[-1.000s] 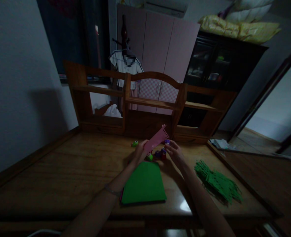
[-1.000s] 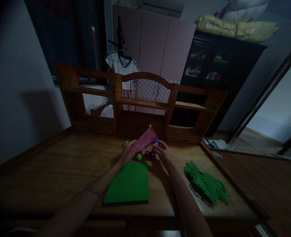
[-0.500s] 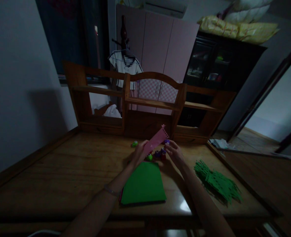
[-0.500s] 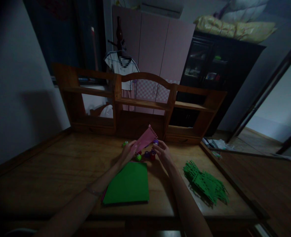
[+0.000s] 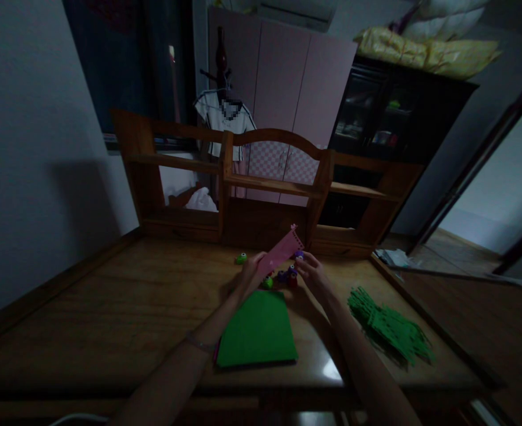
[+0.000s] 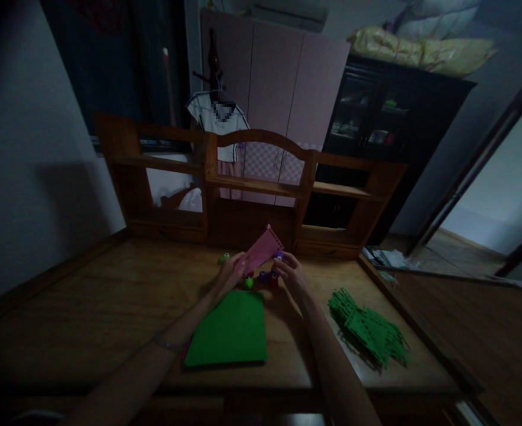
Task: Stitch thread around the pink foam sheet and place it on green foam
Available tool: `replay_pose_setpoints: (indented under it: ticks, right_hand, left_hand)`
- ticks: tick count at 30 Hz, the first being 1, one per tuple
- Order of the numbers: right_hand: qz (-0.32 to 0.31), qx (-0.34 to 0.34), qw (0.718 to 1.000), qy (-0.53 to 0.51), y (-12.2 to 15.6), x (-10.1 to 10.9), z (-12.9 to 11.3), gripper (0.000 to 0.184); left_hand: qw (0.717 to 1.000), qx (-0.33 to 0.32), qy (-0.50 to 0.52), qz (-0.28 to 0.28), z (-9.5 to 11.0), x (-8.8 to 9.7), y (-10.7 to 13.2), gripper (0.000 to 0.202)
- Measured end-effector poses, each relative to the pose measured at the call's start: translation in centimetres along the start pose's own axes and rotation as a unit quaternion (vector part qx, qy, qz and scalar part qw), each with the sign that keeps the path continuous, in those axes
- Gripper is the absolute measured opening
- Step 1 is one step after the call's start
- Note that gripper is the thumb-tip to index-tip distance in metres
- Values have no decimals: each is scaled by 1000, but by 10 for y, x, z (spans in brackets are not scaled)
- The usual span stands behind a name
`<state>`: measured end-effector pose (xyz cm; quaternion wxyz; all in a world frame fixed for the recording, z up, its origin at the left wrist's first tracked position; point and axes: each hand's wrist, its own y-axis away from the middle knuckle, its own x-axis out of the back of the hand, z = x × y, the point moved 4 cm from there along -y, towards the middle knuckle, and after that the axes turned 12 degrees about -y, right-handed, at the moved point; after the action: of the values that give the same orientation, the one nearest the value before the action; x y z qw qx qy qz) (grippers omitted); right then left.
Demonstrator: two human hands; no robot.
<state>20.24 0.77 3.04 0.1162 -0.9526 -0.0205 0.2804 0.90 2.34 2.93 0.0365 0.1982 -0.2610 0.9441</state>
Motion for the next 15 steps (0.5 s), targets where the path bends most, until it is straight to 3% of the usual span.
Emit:
replay_pose_setpoints:
  ticks: [15]
  right_hand:
    - [0,-3,996,87,3,-3,0,29]
  left_hand:
    - [999,-39,-8,-9,-6,-5,-1,20]
